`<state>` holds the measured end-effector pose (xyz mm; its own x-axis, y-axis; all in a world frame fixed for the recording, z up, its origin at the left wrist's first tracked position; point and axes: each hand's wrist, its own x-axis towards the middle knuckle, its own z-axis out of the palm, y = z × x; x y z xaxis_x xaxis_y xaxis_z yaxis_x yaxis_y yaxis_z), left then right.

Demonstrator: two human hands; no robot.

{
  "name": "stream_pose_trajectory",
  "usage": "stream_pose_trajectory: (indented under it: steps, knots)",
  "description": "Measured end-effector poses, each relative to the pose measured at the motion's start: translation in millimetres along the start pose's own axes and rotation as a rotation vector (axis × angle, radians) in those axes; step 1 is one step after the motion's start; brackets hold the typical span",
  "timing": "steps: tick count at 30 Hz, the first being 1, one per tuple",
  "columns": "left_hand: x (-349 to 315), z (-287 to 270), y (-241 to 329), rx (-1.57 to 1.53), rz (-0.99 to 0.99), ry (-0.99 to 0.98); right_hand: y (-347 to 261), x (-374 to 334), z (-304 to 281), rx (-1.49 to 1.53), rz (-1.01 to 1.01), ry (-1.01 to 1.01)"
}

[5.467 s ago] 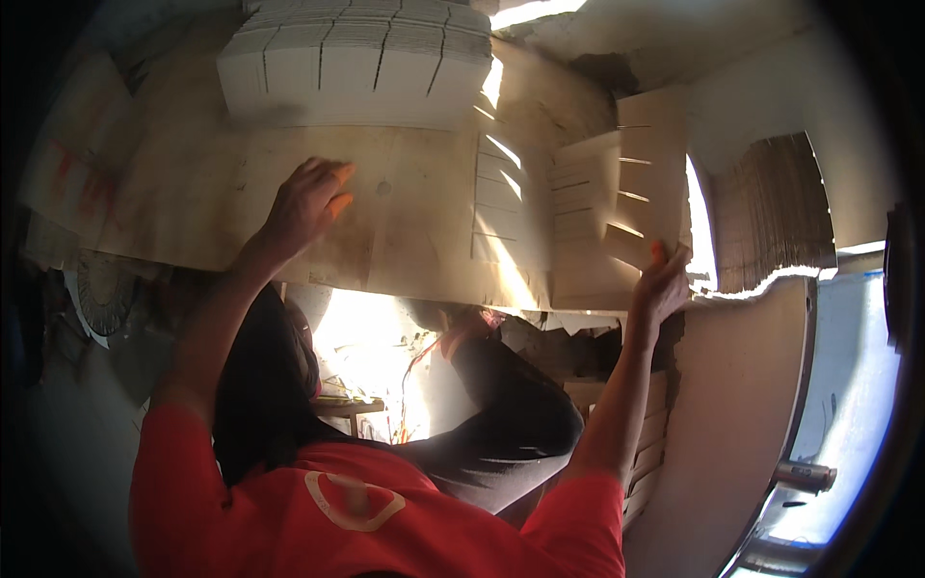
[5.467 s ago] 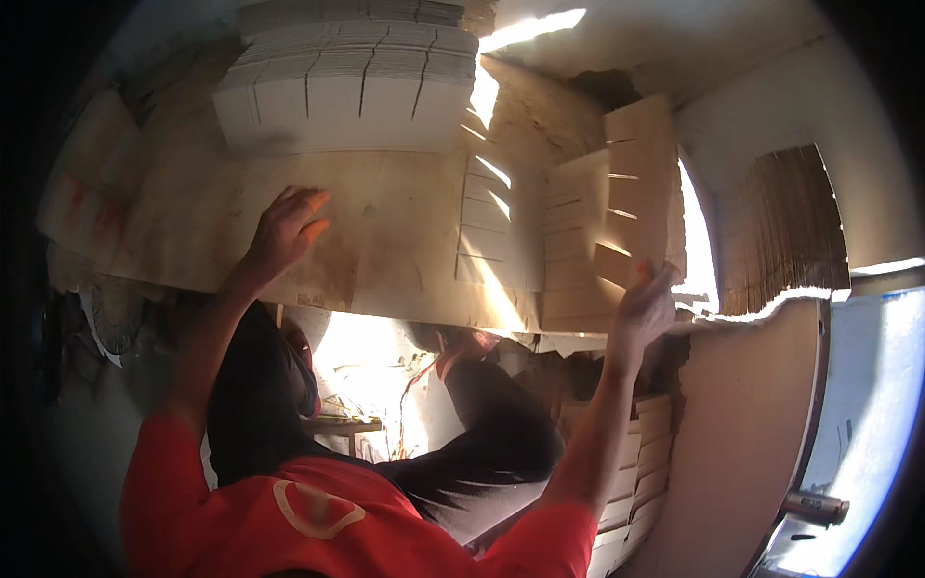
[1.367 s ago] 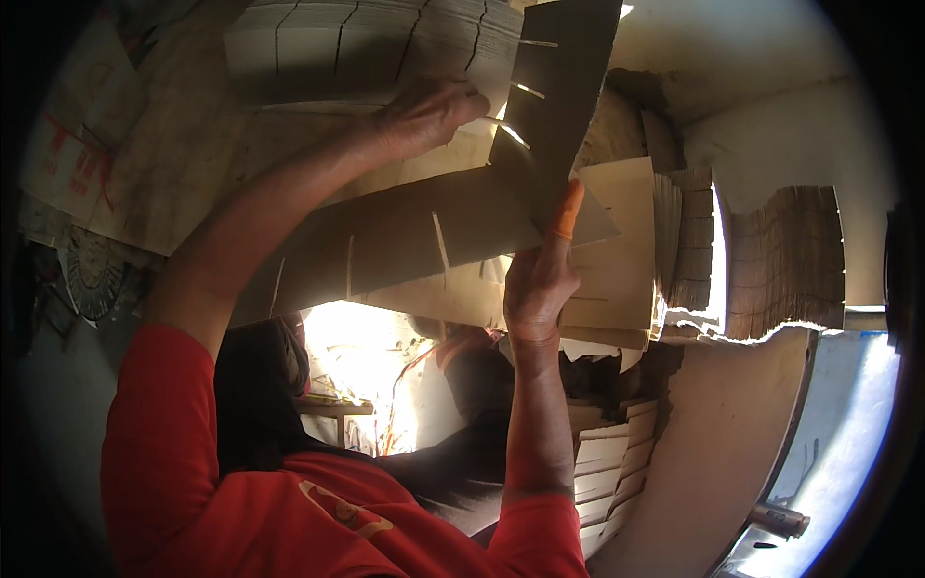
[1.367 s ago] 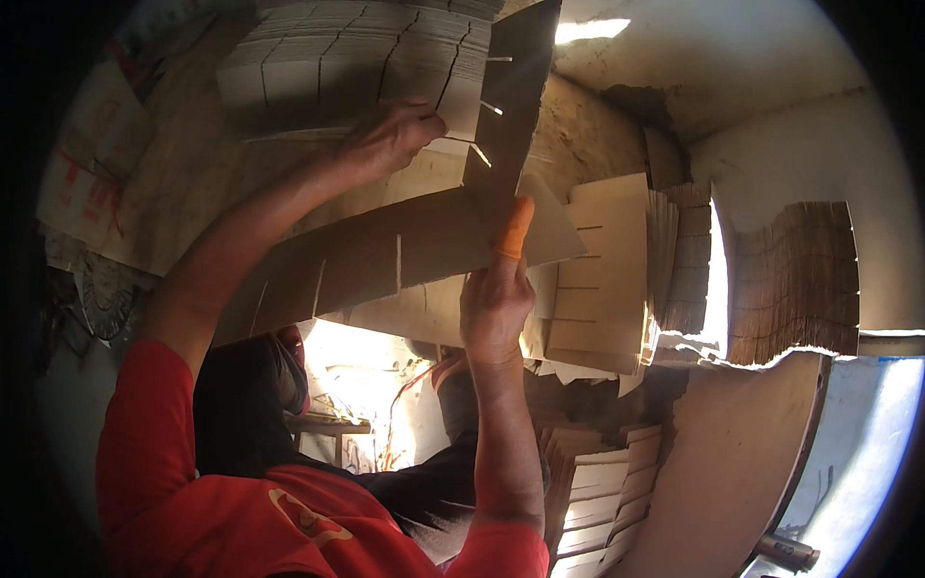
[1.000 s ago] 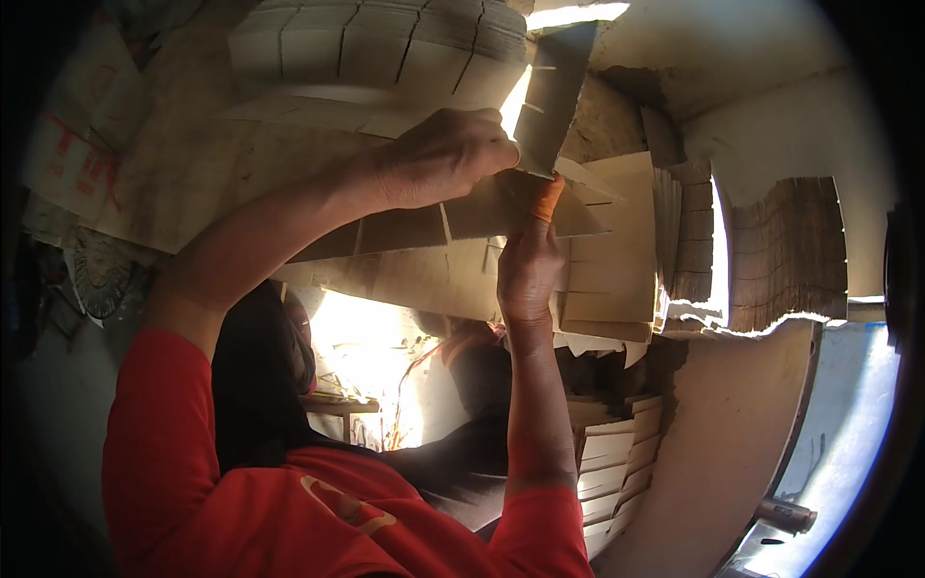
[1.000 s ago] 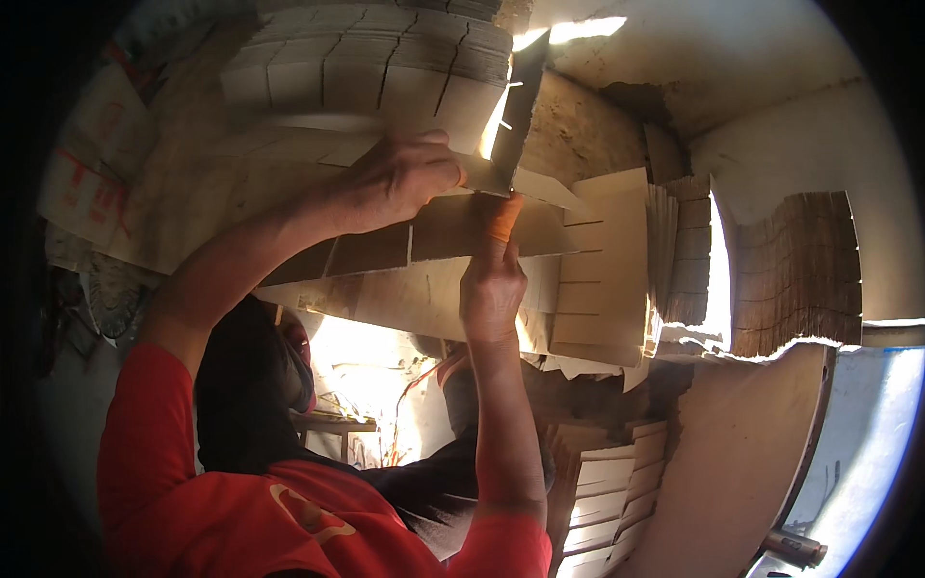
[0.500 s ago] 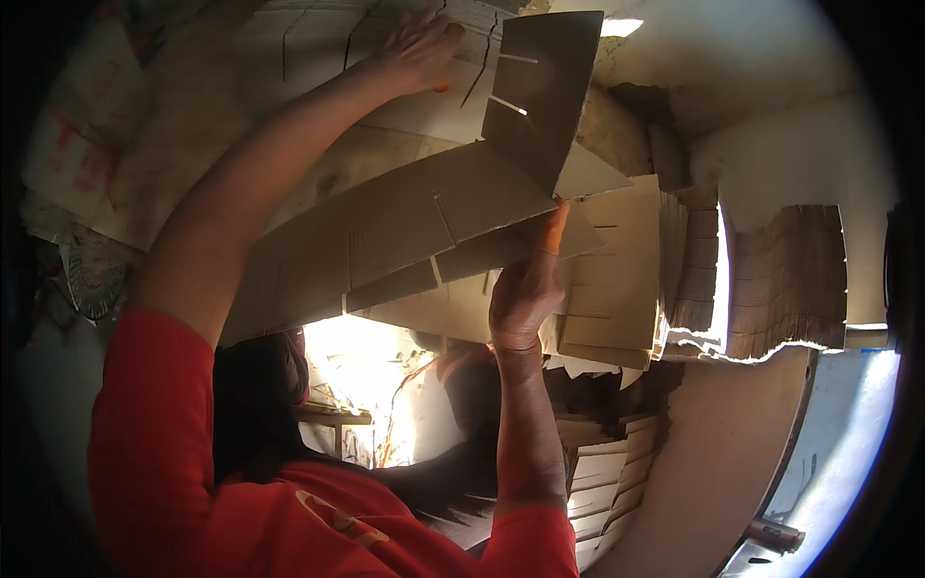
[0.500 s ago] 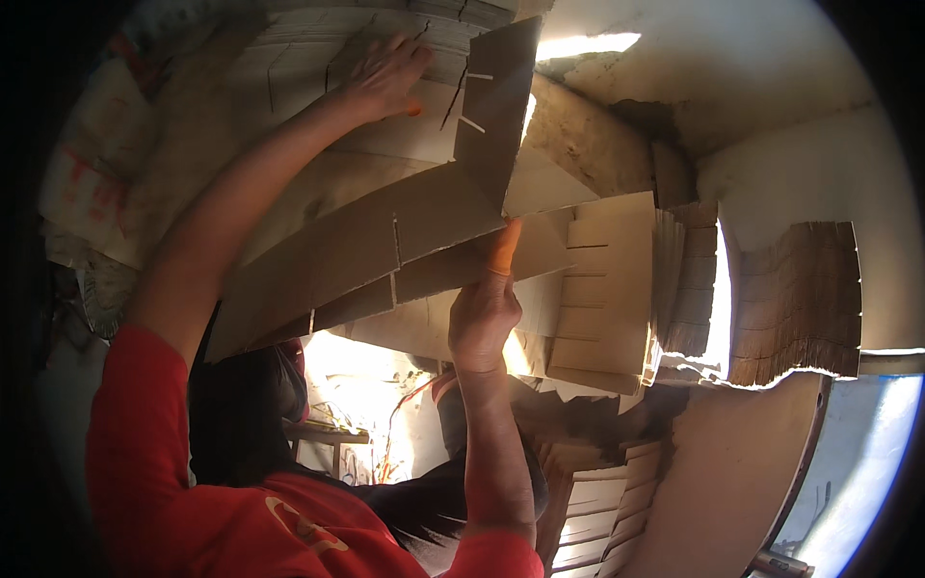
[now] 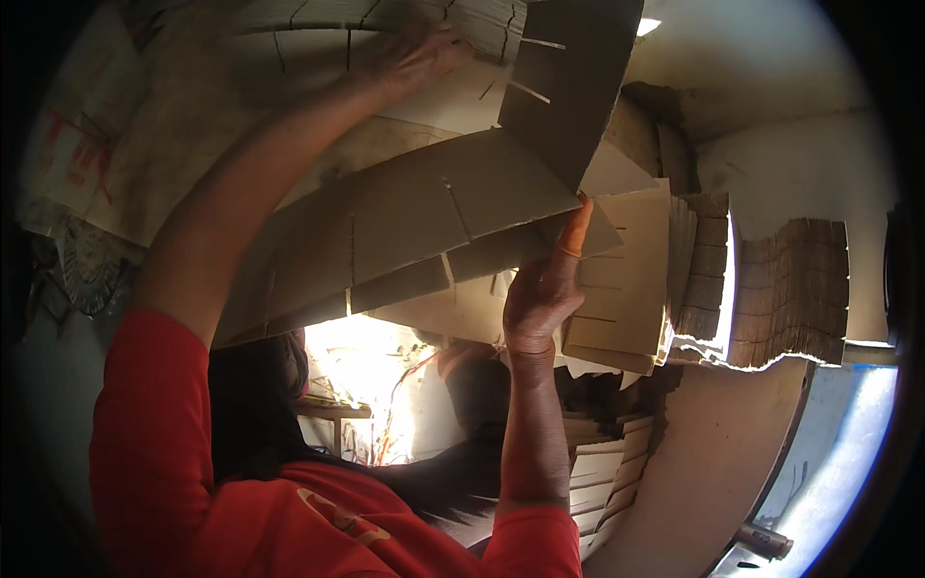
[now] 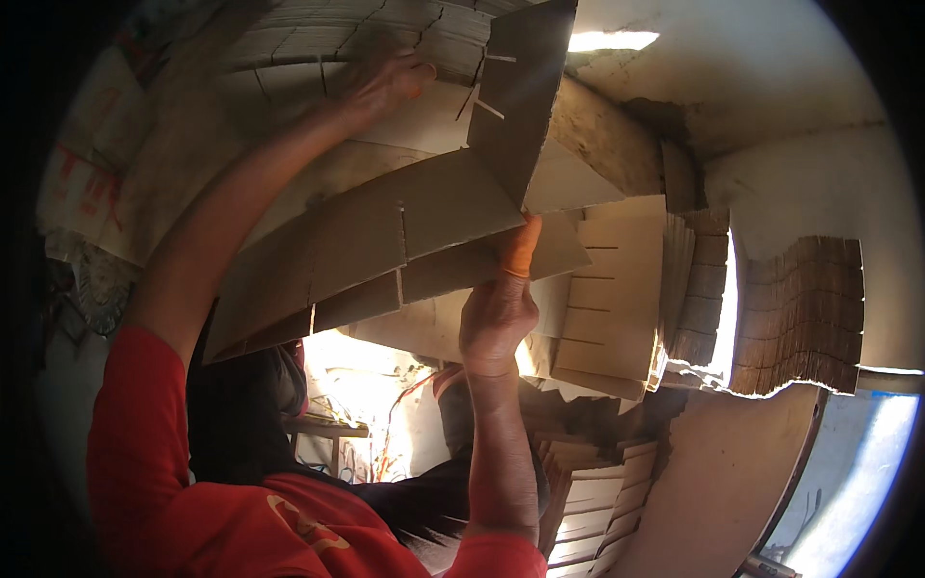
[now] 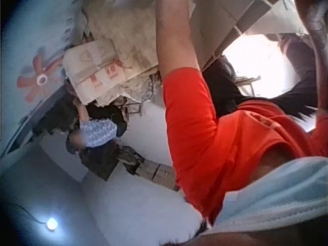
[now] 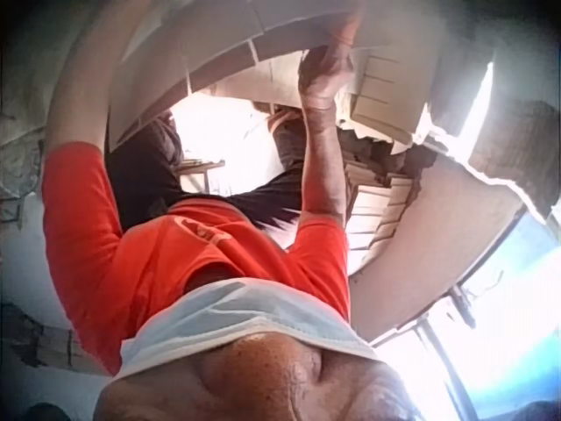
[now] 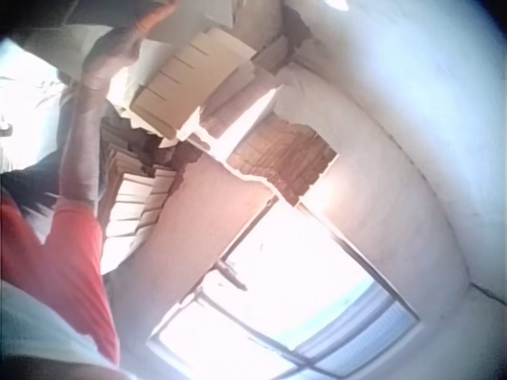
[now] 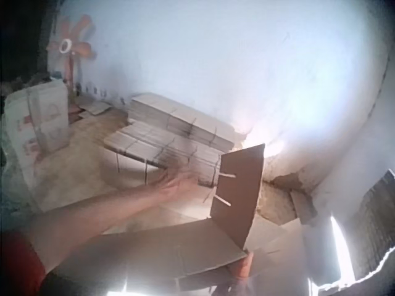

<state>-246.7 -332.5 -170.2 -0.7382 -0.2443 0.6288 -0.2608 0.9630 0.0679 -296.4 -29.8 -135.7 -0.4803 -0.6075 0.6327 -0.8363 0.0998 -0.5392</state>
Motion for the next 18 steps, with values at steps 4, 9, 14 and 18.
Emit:
stream_pose_trajectory:
  steps: [4, 9, 14, 18]
  knots:
    - [-1.9, -20.7, 24.1, -0.117, 0.057, -0.011, 3.4, -1.7, -1.7, 0.001, -0.018, -0.041]
    - [-5.6, -29.9, 38.2, -0.102, 0.098, -0.014, 4.1, -5.4, -0.6, -0.035, -0.085, -0.048]
    - [-11.6, -41.7, 54.1, -0.217, 0.082, 0.038, 3.3, -12.3, -5.3, -0.126, 0.055, -0.157]
    - [-14.9, -59.9, 84.9, -0.406, 0.117, 0.076, 13.3, -19.2, -5.6, -0.152, 0.095, -0.218]
